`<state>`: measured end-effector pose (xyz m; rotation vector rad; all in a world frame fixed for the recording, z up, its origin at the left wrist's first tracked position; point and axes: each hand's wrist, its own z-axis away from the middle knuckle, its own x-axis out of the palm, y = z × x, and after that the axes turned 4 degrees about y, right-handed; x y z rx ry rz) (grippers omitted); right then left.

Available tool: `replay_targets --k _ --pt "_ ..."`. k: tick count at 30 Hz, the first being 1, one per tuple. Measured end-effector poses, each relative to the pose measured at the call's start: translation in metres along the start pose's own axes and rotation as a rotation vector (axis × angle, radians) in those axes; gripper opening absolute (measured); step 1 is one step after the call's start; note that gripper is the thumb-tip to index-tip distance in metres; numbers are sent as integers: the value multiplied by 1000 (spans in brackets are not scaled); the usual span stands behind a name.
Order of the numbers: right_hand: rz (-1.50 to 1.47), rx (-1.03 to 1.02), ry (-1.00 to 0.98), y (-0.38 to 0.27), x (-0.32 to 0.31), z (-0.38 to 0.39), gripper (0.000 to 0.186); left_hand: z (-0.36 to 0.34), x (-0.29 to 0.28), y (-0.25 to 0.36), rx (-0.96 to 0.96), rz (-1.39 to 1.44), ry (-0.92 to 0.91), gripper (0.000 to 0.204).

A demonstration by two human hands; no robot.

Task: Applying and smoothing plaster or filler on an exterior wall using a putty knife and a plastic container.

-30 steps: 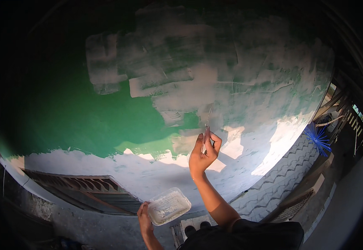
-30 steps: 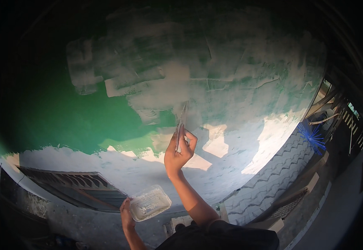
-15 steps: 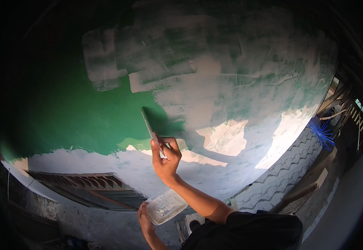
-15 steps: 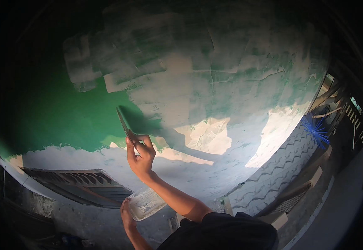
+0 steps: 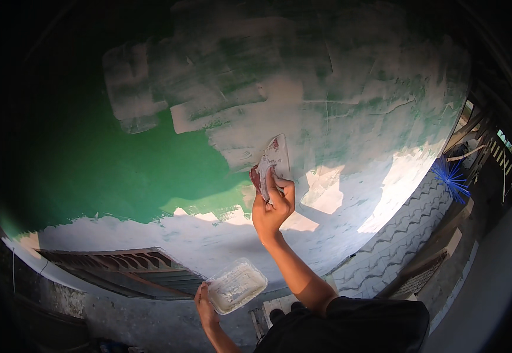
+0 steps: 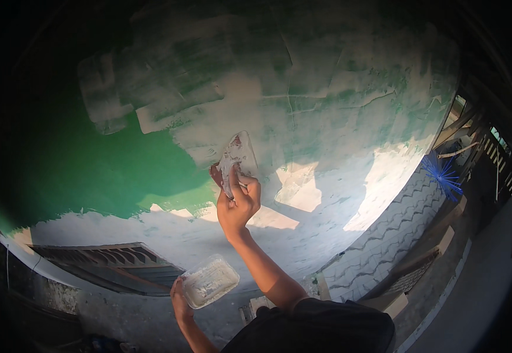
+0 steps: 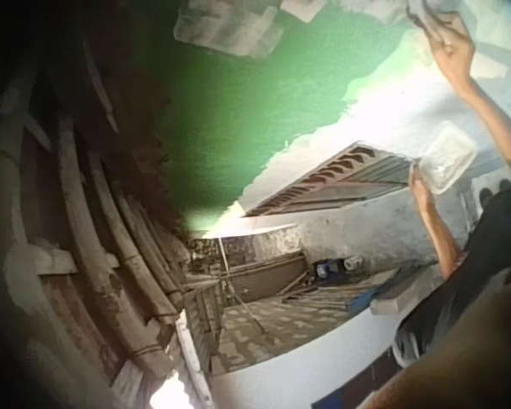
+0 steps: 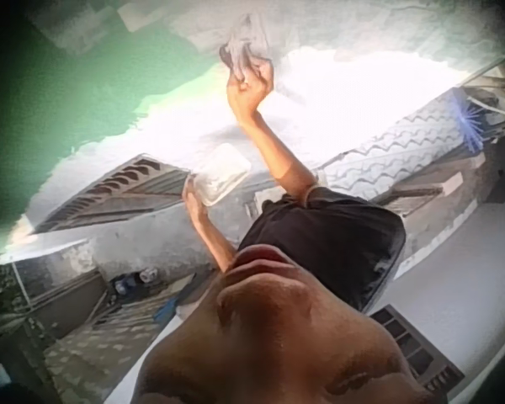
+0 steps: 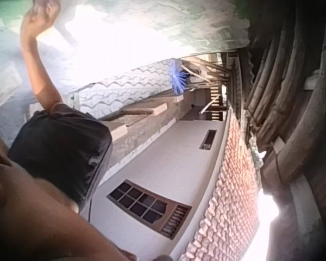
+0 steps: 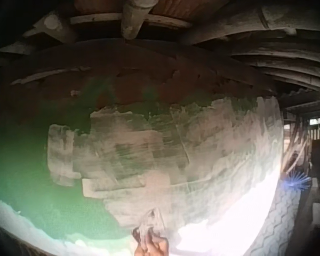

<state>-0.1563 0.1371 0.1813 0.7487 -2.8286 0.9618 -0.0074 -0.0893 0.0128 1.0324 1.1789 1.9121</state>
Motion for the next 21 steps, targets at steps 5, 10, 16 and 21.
replay_targets --k 5,10,16,21 --pt "-122 -2 -140 -41 29 49 56 1 -9 -8 16 -11 19 32" --pt "-239 58 -235 -76 35 62 50 12 -16 -6 12 44 14 32" --pt "-540 304 -275 -78 -8 47 9 20 -17 -6 -12 30 55 32" --pt "-214 212 42 8 -57 24 17 16 -25 -10 8 42 52 33"
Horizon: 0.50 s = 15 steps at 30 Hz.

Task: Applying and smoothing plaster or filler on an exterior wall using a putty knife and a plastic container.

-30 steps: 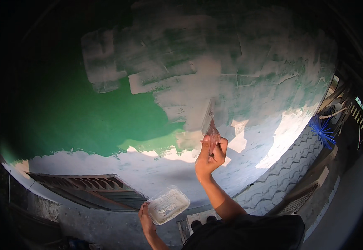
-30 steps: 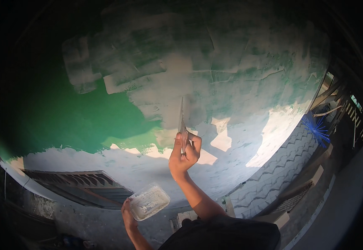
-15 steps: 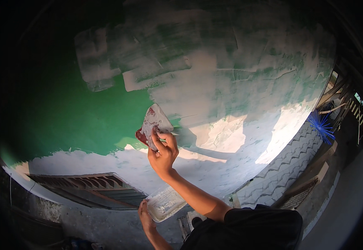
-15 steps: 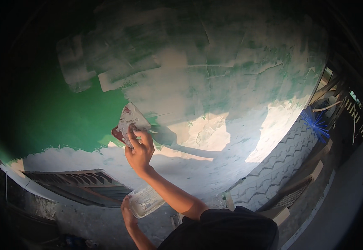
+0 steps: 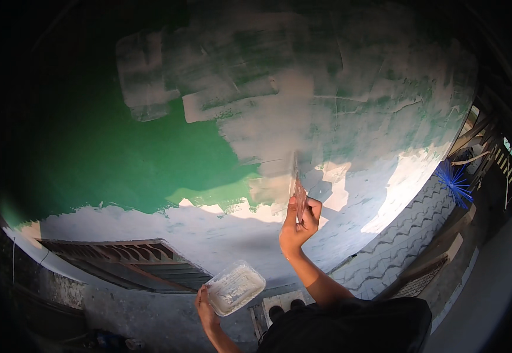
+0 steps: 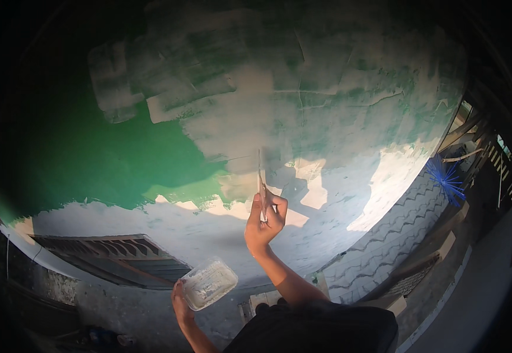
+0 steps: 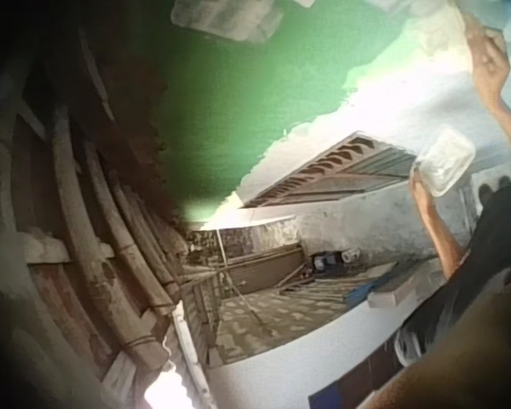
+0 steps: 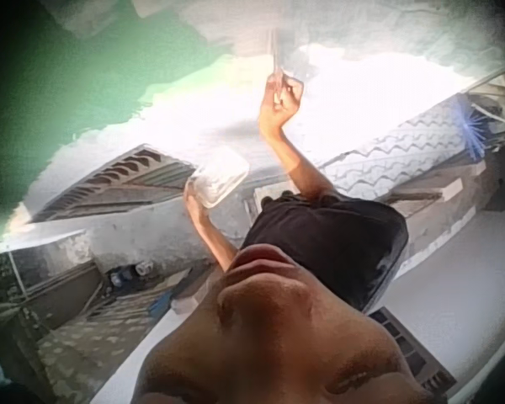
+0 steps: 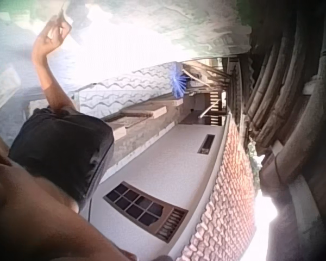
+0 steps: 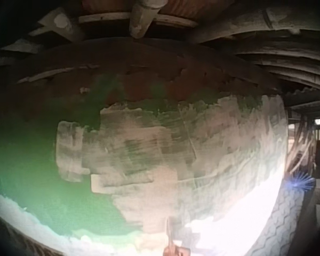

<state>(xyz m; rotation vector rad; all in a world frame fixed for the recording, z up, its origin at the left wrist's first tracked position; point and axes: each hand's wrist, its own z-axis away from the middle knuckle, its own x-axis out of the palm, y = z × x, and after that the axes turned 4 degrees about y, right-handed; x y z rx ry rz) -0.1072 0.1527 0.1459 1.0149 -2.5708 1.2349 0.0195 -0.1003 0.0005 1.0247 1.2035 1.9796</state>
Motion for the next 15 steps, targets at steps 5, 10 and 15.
replay_targets --k 5,10,15 --pt "127 -13 -50 28 3 -1 25 -2 7 4 3 -21 -44 33" --pt "69 -73 -115 20 52 48 50 -11 -1 -5 -3 -31 -40 32" --pt "63 -87 -209 -3 86 95 60 -4 -9 -6 -10 -15 -8 31"
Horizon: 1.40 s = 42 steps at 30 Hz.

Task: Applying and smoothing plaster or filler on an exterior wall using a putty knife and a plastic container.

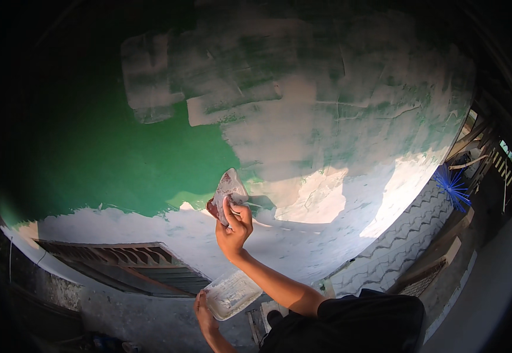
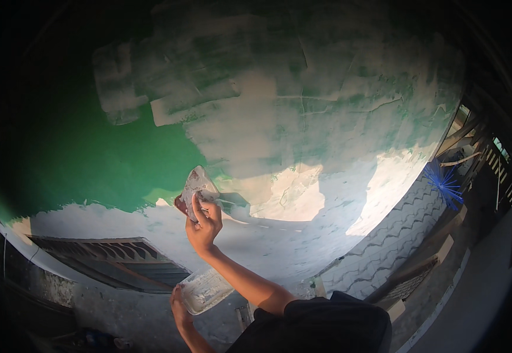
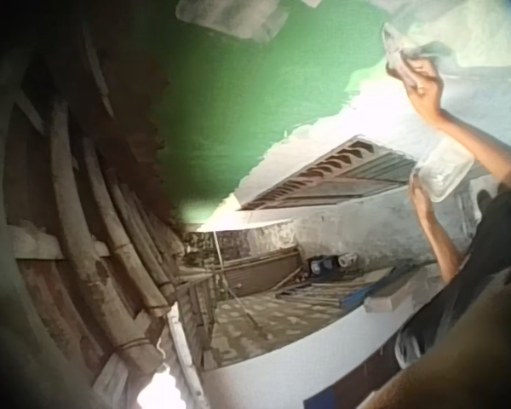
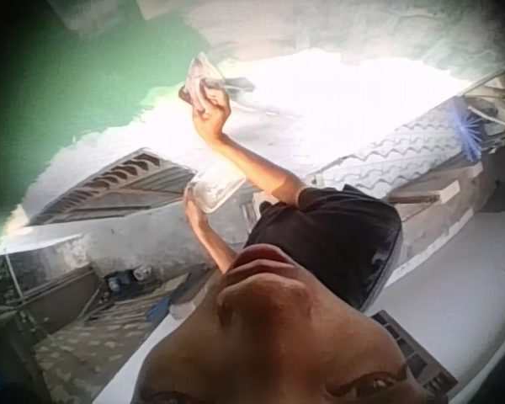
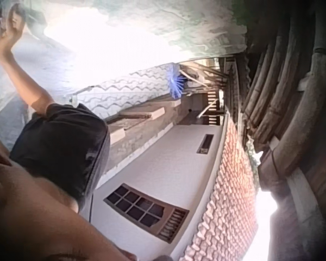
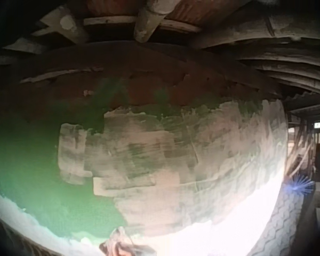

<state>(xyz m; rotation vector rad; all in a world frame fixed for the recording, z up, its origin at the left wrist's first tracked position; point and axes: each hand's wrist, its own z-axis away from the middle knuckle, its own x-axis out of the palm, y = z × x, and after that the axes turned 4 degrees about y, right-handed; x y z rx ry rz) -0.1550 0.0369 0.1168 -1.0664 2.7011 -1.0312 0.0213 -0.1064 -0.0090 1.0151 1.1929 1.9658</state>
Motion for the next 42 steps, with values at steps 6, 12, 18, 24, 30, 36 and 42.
replay_targets --k 6,12,18,24,30,36,42 --pt "-279 50 -212 -32 10 17 32 9 -12 -6 -8 -7 111 31" --pt "-353 -133 13 -57 -30 -108 17 0 -25 -13 -21 0 140 32" --pt "-134 -465 252 -80 -31 -274 35 -11 -22 -11 -9 -17 37 31" --pt "139 -525 107 -90 21 -261 53 -18 -26 -22 -9 -57 51 32" --pt "96 -458 121 -106 53 -241 59 -6 -27 -24 -47 -30 79 33" --pt "-64 -499 -128 -125 66 -199 58 -2 -32 -24 -30 -55 93 33" --pt "-391 -351 27 -116 5 -212 29 -4 -36 -29 -15 -39 73 33"
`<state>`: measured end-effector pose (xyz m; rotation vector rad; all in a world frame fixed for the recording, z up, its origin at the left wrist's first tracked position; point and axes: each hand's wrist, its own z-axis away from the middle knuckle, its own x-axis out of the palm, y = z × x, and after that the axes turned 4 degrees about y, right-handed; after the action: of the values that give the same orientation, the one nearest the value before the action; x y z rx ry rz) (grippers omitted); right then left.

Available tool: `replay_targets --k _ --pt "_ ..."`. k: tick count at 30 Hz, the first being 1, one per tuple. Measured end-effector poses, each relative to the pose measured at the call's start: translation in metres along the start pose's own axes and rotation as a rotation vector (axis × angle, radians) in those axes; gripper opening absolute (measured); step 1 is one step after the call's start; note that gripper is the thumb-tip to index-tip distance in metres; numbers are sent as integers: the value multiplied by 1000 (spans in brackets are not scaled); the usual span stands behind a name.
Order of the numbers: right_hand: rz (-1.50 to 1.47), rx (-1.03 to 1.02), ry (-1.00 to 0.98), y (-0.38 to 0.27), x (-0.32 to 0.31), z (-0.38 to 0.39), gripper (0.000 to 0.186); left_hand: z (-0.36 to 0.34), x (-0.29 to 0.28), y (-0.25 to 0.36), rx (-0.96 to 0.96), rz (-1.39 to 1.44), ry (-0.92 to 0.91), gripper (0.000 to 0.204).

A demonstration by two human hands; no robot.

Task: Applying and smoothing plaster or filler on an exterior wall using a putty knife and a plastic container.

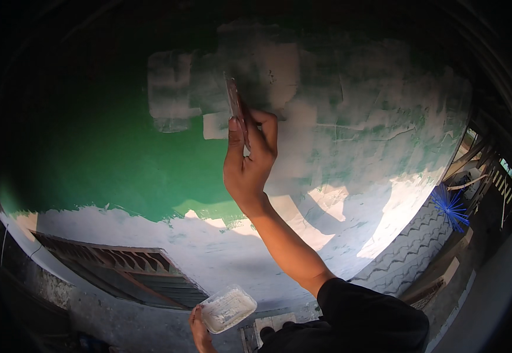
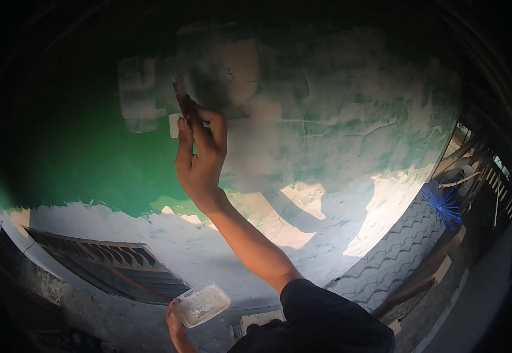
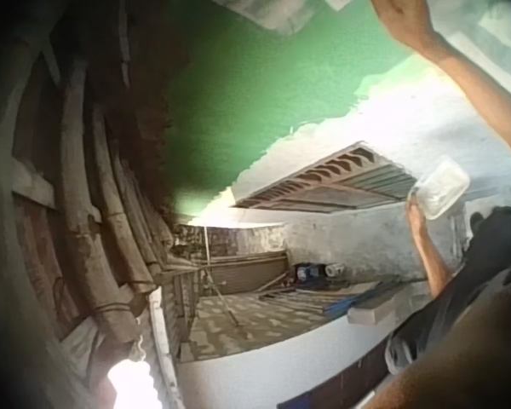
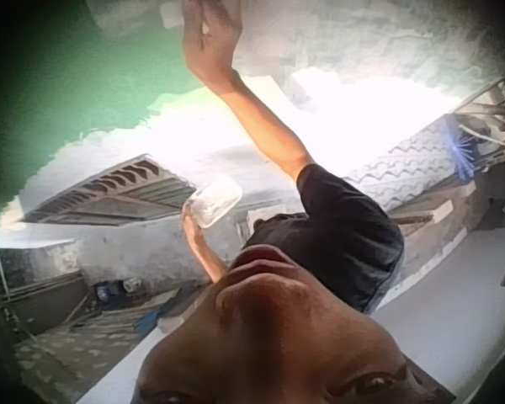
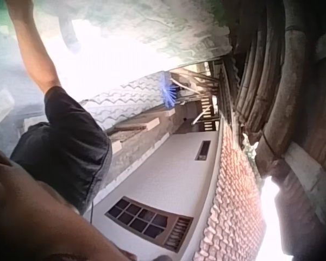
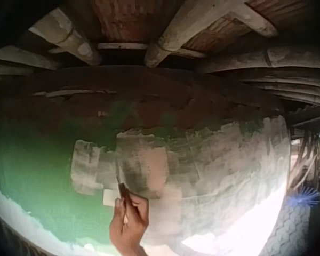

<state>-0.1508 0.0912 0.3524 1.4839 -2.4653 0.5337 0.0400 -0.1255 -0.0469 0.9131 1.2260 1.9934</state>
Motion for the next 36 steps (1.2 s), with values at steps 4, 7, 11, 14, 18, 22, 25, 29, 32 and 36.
replay_targets --k 4,7,11,14,18,22,25,29,32,36 --pt "207 -97 275 10 -36 -23 31 0 -6 -3 -18 8 1 32" --pt "274 -91 243 41 -42 -29 33 4 -3 3 -26 -12 -8 32" --pt "425 -143 147 50 -17 -4 45 1 -4 -1 9 23 -21 31" --pt "361 -161 49 41 10 28 56 1 -2 0 -20 3 23 31" --pt "247 -133 -87 18 30 60 55 7 4 5 3 4 5 31" --pt "64 -68 -132 13 20 53 45 6 -1 1 4 17 13 32" --pt "77 -142 34 11 0 24 38 4 -1 3 -20 -2 12 31" --pt "256 -165 103 18 -5 -26 48 2 -2 6 -41 -64 14 30" --pt "341 -157 2 37 14 -31 56 2 2 8 3 -13 1 31" --pt "452 -159 -139 40 47 2 68 -2 0 2 -9 14 27 32"
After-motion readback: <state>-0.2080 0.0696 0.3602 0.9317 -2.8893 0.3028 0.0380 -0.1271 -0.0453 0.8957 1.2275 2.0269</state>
